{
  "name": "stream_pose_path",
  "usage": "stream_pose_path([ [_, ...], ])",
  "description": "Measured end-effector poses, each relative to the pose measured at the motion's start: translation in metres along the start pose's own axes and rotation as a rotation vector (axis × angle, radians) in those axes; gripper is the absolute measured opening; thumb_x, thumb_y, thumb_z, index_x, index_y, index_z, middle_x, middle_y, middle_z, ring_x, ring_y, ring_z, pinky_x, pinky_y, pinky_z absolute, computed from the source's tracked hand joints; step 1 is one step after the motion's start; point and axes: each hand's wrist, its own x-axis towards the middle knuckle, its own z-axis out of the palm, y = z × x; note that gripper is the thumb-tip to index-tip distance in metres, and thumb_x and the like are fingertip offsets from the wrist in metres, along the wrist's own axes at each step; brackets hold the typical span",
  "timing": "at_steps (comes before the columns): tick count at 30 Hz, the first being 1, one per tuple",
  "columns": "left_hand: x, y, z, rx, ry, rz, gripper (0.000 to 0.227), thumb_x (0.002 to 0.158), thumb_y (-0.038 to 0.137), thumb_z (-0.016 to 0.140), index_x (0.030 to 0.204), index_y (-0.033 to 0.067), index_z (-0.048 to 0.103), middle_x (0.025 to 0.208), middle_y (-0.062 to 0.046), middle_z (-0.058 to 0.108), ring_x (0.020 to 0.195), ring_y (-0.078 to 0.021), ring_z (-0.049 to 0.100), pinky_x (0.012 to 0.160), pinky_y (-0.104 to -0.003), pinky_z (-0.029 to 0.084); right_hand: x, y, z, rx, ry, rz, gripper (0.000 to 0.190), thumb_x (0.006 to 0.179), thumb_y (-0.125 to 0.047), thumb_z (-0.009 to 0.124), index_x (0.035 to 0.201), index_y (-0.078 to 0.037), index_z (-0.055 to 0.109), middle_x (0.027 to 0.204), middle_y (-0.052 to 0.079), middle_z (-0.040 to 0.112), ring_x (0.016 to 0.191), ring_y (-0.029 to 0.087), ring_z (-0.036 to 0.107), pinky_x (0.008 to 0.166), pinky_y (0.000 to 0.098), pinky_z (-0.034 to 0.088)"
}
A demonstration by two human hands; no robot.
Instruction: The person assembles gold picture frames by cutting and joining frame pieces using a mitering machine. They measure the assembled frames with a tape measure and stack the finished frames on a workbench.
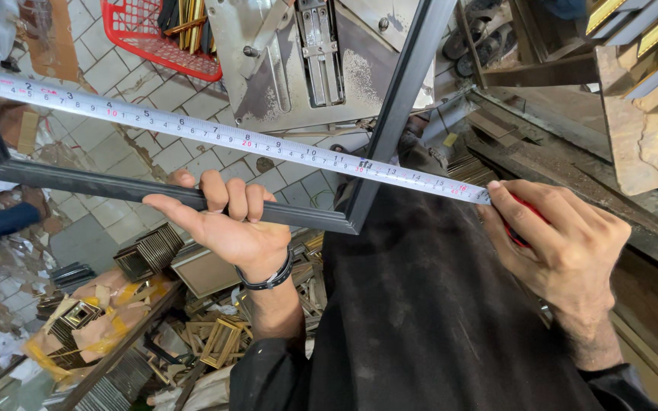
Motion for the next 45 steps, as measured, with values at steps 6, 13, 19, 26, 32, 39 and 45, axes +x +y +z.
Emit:
stream_pose_path([
  [6, 0.0, 0.0, 0.001, -0.003, -0.005, -0.003, 0.046, 0.105, 0.062, 0.043, 0.102, 0.0167, 0.049, 0.066, 0.006, 0.019, 0.05, -0.0069, 0.008, 0.042, -0.026, 0.011, 0.0, 0.0, 0.0, -0.022, -0.008, 0.003, 0.02, 0.084, -0.013, 0.087, 0.102, -0.007, 0.079, 0.094, 0.003, 0.074, 0.077, 0.015, 0.07, 0.061, 0.027, 0.052],
  [13, 0.0, 0.001, 0.003, -0.015, 0.007, -0.004, 0.046, 0.105, 0.062, 0.043, 0.101, 0.0169, 0.049, 0.066, 0.006, 0.019, 0.049, -0.0072, 0.008, 0.042, -0.026, 0.011, -0.006, 0.005, 0.006, -0.021, -0.019, 0.004, 0.019, 0.089, -0.016, 0.086, 0.106, -0.009, 0.079, 0.098, 0.002, 0.075, 0.08, 0.014, 0.07, 0.063, 0.026, 0.051],
  [19, 0.003, -0.001, 0.005, 0.003, -0.04, -0.009, 0.048, 0.105, 0.064, 0.043, 0.104, 0.0173, 0.051, 0.065, 0.006, 0.018, 0.048, -0.0071, 0.009, 0.041, -0.026, 0.012, -0.009, 0.01, 0.011, 0.012, 0.017, -0.013, 0.02, 0.083, -0.012, 0.088, 0.099, -0.006, 0.078, 0.093, 0.005, 0.075, 0.073, 0.016, 0.069, 0.058, 0.0276, 0.051],
  [26, 0.02, 0.002, 0.003, 0.378, -0.027, 0.007, 0.059, 0.097, 0.07, 0.039, 0.14, 0.0288, 0.043, 0.06, 0.006, 0.019, 0.045, -0.0069, 0.013, 0.043, -0.028, 0.014, -0.02, 0.045, 0.015, 0.126, 0.084, 0.08, 0.023, 0.089, -0.004, 0.086, 0.11, -0.004, 0.078, 0.1, 0.008, 0.074, 0.08, 0.02, 0.069, 0.068, 0.0296, 0.054],
  [32, 0.015, -0.043, -0.006, 0.246, -0.073, -0.045, 0.057, 0.1, 0.068, 0.041, 0.135, 0.0231, 0.043, 0.058, 0.005, 0.019, 0.043, -0.0077, 0.017, 0.042, -0.029, 0.015, -0.037, 0.057, 0.042, 0.243, 0.126, 0.189, 0.021, 0.097, -0.006, 0.082, 0.118, -0.004, 0.078, 0.108, 0.009, 0.074, 0.087, 0.016, 0.072, 0.077, 0.0257, 0.056],
  [39, -0.004, -0.084, -0.001, 0.208, -0.07, 0.086, 0.059, 0.1, 0.071, 0.04, 0.13, 0.0205, 0.043, 0.059, 0.005, 0.02, 0.045, -0.0069, 0.016, 0.045, -0.028, 0.015, -0.032, 0.034, 0.085, 0.277, 0.157, 0.142, 0.025, 0.091, -0.009, 0.084, 0.114, -0.005, 0.078, 0.108, 0.01, 0.075, 0.081, 0.018, 0.072, 0.071, 0.0271, 0.056],
  [45, -0.012, -0.073, 0.019, 0.154, 0.03, 0.102, 0.06, 0.098, 0.073, 0.039, 0.132, 0.0236, 0.042, 0.059, 0.006, 0.019, 0.046, -0.0072, 0.014, 0.043, -0.028, 0.013, -0.017, 0.016, 0.068, 0.269, 0.145, 0.104, 0.024, 0.086, -0.007, 0.084, 0.11, -0.005, 0.078, 0.1, 0.009, 0.074, 0.079, 0.021, 0.071, 0.069, 0.0306, 0.055],
])
